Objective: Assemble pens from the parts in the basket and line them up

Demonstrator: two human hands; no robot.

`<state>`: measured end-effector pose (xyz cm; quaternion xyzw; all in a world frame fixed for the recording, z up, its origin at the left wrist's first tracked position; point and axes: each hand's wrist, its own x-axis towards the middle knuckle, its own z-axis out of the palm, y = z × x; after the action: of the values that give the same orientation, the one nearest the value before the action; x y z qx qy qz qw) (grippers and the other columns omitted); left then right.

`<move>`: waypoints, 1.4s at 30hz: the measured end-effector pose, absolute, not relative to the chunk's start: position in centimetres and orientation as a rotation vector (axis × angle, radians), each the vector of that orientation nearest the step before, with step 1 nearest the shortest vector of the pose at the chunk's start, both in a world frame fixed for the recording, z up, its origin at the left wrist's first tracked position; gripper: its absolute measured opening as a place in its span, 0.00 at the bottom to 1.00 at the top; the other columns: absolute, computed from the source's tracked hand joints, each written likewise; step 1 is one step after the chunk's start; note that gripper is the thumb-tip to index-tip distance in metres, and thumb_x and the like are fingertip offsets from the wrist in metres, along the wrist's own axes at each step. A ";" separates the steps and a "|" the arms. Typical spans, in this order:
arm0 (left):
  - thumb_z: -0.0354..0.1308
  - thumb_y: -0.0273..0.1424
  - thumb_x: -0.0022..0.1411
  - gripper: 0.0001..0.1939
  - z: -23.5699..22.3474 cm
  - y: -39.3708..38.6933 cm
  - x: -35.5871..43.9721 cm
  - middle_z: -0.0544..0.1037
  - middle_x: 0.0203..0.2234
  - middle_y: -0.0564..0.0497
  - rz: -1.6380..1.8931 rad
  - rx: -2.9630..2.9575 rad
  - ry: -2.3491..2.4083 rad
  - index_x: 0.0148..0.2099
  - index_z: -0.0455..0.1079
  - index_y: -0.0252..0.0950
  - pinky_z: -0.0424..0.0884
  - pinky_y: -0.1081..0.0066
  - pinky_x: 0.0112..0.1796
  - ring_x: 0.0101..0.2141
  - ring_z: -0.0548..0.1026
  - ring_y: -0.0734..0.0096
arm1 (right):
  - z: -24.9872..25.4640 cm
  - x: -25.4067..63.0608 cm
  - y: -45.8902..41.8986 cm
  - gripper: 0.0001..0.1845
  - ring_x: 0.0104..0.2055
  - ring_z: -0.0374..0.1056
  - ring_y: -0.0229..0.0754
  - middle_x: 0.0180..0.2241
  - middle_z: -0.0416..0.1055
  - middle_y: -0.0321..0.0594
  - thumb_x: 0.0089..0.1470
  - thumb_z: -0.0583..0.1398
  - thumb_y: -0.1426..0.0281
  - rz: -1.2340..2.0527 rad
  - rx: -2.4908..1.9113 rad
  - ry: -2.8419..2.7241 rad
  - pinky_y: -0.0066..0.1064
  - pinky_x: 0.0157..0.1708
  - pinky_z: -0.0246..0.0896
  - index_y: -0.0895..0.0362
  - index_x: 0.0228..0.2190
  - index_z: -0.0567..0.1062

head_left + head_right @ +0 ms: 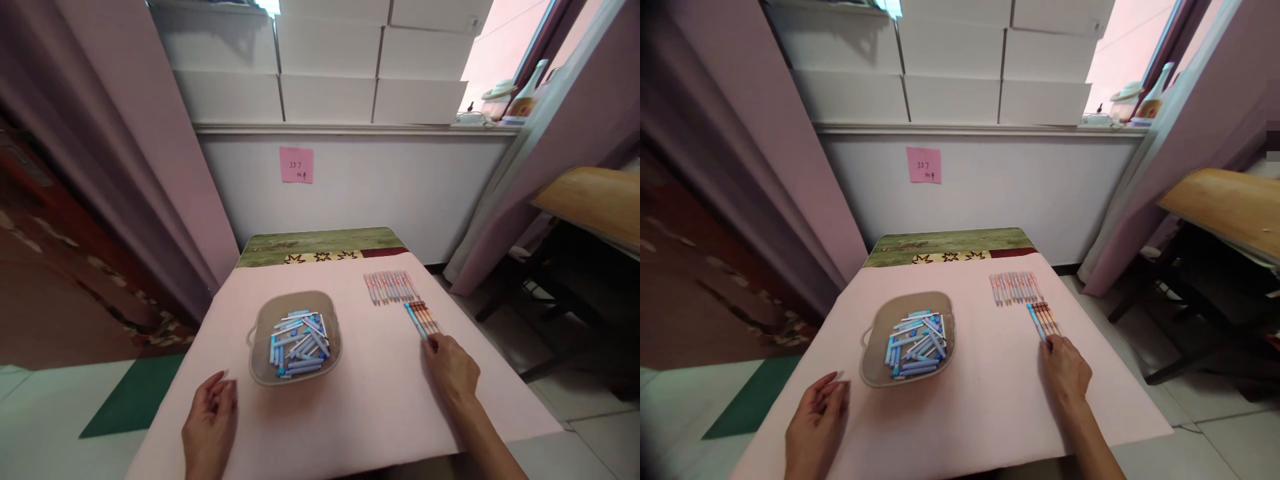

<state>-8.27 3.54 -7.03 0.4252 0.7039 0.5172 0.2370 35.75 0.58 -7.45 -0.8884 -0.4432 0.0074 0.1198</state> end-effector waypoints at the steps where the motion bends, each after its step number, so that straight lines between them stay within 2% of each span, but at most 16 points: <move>1: 0.61 0.47 0.47 0.28 -7.0 3.5 -8.3 0.78 0.30 0.49 1.386 1.178 1.920 0.47 0.70 0.36 0.71 0.68 0.27 0.26 0.75 0.65 | -7.6 35.8 0.6 0.16 0.38 0.70 0.45 0.41 0.74 0.41 0.56 0.52 0.61 0.016 -2.593 -1.297 0.31 0.28 0.57 0.50 0.39 0.76; 11: 0.59 0.46 0.50 0.28 -7.7 3.4 -8.7 0.77 0.33 0.48 1.326 1.174 1.896 0.50 0.68 0.36 0.70 0.67 0.32 0.31 0.74 0.64 | -7.5 35.9 0.3 0.17 0.40 0.70 0.46 0.41 0.74 0.42 0.57 0.51 0.59 -0.027 -2.558 -1.323 0.31 0.28 0.57 0.51 0.40 0.76; 14: 0.61 0.46 0.49 0.28 -7.8 3.3 -8.7 0.77 0.32 0.49 1.365 1.137 1.878 0.49 0.69 0.36 0.70 0.68 0.30 0.29 0.74 0.65 | -6.6 34.9 0.1 0.17 0.40 0.70 0.45 0.41 0.74 0.39 0.57 0.52 0.58 -0.043 -2.480 -1.300 0.31 0.28 0.57 0.50 0.39 0.76; 21: 0.64 0.43 0.48 0.27 -7.2 3.4 -8.8 0.75 0.29 0.52 1.452 0.932 1.683 0.48 0.67 0.35 0.69 0.72 0.26 0.24 0.71 0.72 | -5.0 31.4 -0.5 0.14 0.32 0.71 0.41 0.33 0.76 0.33 0.54 0.55 0.57 0.066 -2.281 -1.372 0.28 0.27 0.57 0.48 0.33 0.77; 28: 0.66 0.39 0.47 0.25 -5.7 4.4 -9.2 0.75 0.27 0.53 1.525 0.805 1.630 0.46 0.67 0.34 0.65 0.75 0.23 0.21 0.69 0.77 | -4.2 31.1 -0.4 0.18 0.31 0.71 0.43 0.33 0.77 0.36 0.53 0.54 0.54 0.120 -2.215 -1.395 0.29 0.25 0.56 0.50 0.32 0.79; 34: 0.66 0.40 0.48 0.24 -4.4 4.2 -8.6 0.75 0.27 0.52 1.493 0.870 1.603 0.45 0.68 0.34 0.65 0.74 0.23 0.21 0.69 0.76 | -3.8 31.6 -0.8 0.20 0.32 0.72 0.45 0.33 0.78 0.36 0.52 0.55 0.51 0.188 -2.183 -1.344 0.30 0.27 0.58 0.49 0.33 0.79; 38: 0.67 0.41 0.47 0.25 -4.6 3.5 -8.9 0.75 0.26 0.53 1.436 0.880 1.584 0.45 0.69 0.34 0.65 0.74 0.23 0.20 0.68 0.76 | -4.4 31.0 -1.3 0.23 0.32 0.73 0.46 0.33 0.78 0.39 0.52 0.53 0.49 0.230 -2.144 -1.396 0.31 0.27 0.59 0.51 0.33 0.79; 42: 0.67 0.40 0.46 0.24 -4.9 3.8 -9.8 0.76 0.26 0.52 1.427 0.852 1.637 0.44 0.69 0.34 0.65 0.74 0.23 0.21 0.68 0.77 | -4.9 30.1 -0.8 0.23 0.30 0.73 0.46 0.32 0.78 0.38 0.52 0.54 0.49 0.304 -2.124 -1.449 0.31 0.27 0.61 0.51 0.32 0.79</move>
<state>-9.76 3.81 -4.92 0.3358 0.6450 0.5625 0.3934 30.08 -0.82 -4.91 -0.7893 -0.5383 0.1128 0.2728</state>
